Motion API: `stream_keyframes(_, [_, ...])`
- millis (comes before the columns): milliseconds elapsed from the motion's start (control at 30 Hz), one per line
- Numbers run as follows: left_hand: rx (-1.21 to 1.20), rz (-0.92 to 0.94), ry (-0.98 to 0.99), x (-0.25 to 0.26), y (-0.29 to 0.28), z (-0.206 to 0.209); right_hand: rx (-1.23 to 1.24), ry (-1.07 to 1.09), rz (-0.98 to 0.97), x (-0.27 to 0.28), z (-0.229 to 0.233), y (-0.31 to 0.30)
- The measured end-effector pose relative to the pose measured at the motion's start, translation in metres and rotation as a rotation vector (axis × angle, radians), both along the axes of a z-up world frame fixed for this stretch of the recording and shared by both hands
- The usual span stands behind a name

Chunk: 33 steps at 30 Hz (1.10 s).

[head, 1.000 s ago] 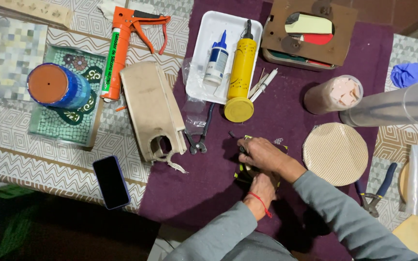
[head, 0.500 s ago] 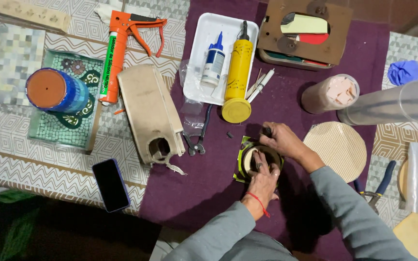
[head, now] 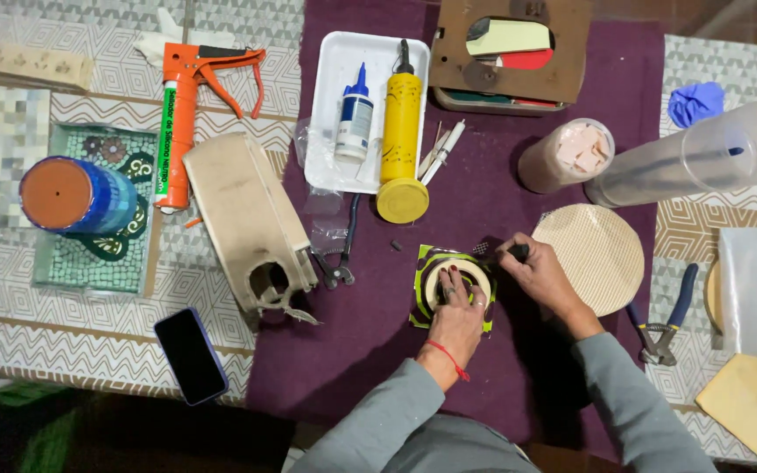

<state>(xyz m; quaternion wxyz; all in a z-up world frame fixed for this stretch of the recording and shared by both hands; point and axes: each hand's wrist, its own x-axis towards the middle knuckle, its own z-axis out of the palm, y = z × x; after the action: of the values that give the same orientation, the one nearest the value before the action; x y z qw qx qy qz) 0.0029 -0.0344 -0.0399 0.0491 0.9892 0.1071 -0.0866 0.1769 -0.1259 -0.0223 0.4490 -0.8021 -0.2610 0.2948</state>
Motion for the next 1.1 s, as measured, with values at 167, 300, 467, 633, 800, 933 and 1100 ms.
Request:
stream_keyframes(167, [-0.008,-0.018,-0.034,0.000,0.010,0.019,0.045,0.004,-0.137,-0.024,-0.005,-0.026])
stream_keyframes(300, [-0.070,-0.055,0.034,-0.001,0.017,0.031,0.031,-0.023,-0.249,-0.049,-0.017,-0.047])
stream_keyframes(467, [-0.106,-0.043,-0.093,-0.007,0.018,0.013,0.099,-0.108,-0.325,-0.081,-0.008,-0.057])
stream_keyframes(633, [-0.083,-0.048,-0.230,-0.010,0.025,-0.004,0.114,-0.204,-0.319,-0.103,-0.016,-0.068])
stream_keyframes(800, [-0.171,-0.080,-0.272,-0.013,0.037,-0.012,0.099,-0.325,-0.240,-0.123,-0.008,-0.069])
stream_keyframes(933, [-0.129,-0.113,-0.270,-0.013,0.045,0.001,0.071,-0.386,-0.212,-0.133,-0.003,-0.069])
stream_keyframes(1100, [-0.181,-0.123,-0.285,-0.009,0.054,0.008,0.010,-0.486,-0.136,-0.140,0.001,-0.068])
